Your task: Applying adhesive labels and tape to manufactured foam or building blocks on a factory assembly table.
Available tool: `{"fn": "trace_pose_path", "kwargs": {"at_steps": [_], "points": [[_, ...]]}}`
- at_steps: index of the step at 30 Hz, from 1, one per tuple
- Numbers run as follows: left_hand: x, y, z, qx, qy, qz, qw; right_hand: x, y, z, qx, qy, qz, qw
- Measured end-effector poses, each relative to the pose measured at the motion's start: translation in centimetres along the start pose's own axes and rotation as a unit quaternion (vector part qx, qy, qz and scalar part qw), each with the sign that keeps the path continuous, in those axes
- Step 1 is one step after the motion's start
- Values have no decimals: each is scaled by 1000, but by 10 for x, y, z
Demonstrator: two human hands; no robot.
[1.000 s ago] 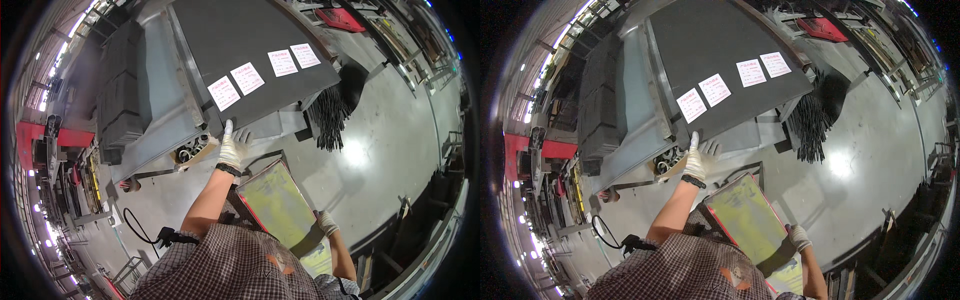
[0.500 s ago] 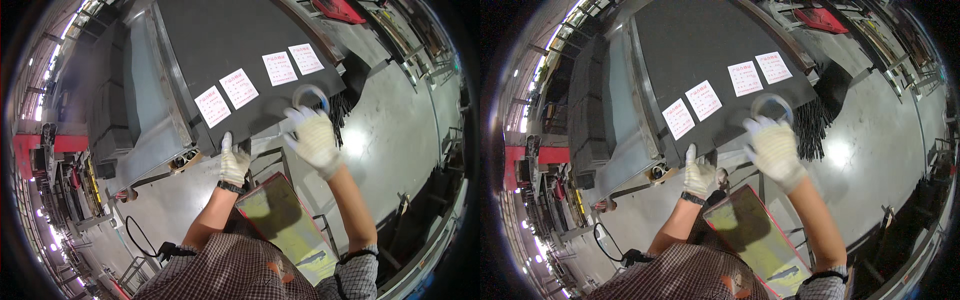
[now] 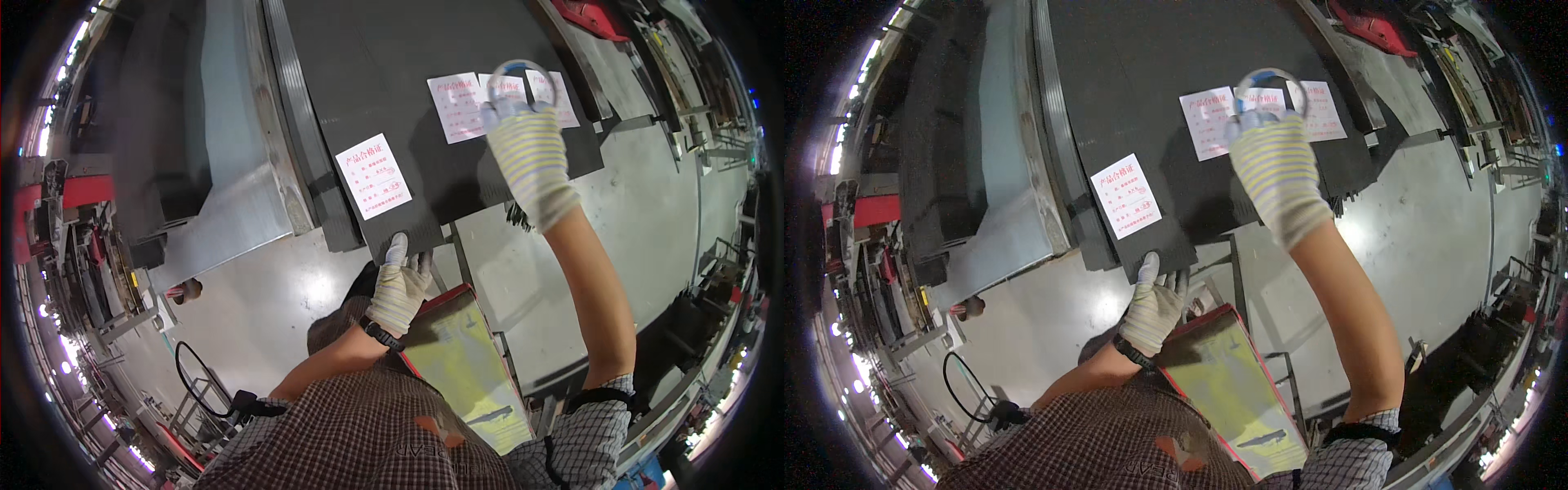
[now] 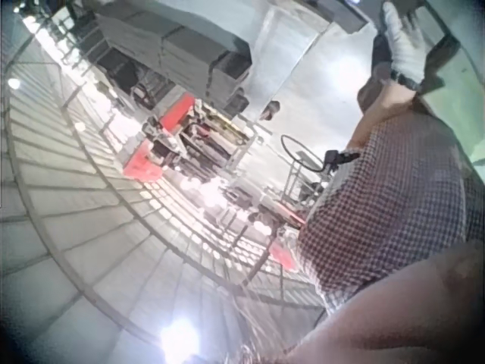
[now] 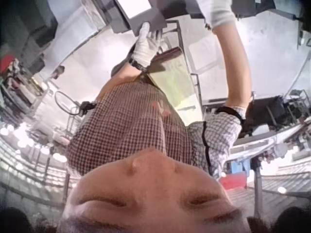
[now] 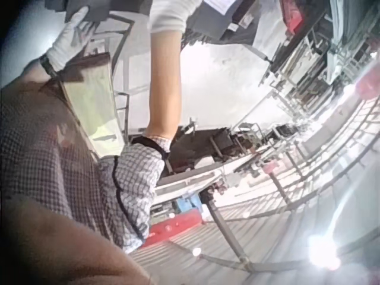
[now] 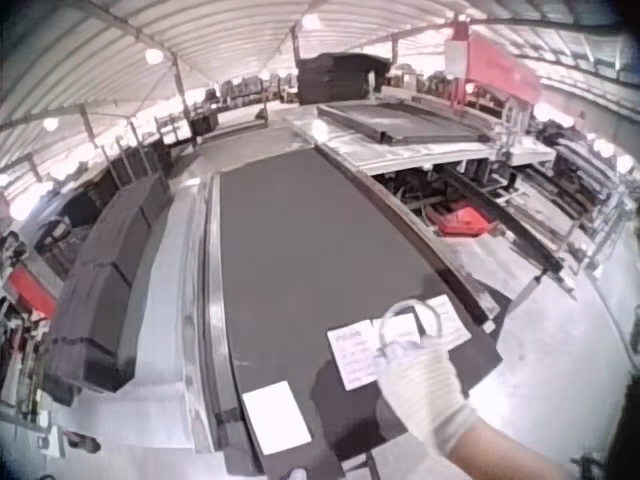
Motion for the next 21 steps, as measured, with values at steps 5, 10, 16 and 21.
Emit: {"fn": "trace_pose_path", "kwargs": {"at_steps": [5, 10, 16, 21], "points": [[-12, 15, 29, 18, 32, 53, 998, -89, -15, 40, 356, -46, -65, 931], [-28, -18, 48, 98, 60, 27, 993, -137, 54, -32, 534, 193, -123, 814], [-23, -71, 5, 328, 145, -95, 929, -111, 104, -55, 592, 57, -137, 792], [-42, -54, 33, 399, 162, -60, 900, -158, 107, -35, 513, 107, -39, 851]]}}
Point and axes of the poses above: each hand's wrist, its own x-axis towards the middle knuckle, its own z-axis out of the back of the hand, y = z × x, the point moved 10 cm from there along x, towards the middle knuckle, and after that the axes turned 6 degrees about -z, right-handed, at the moved point
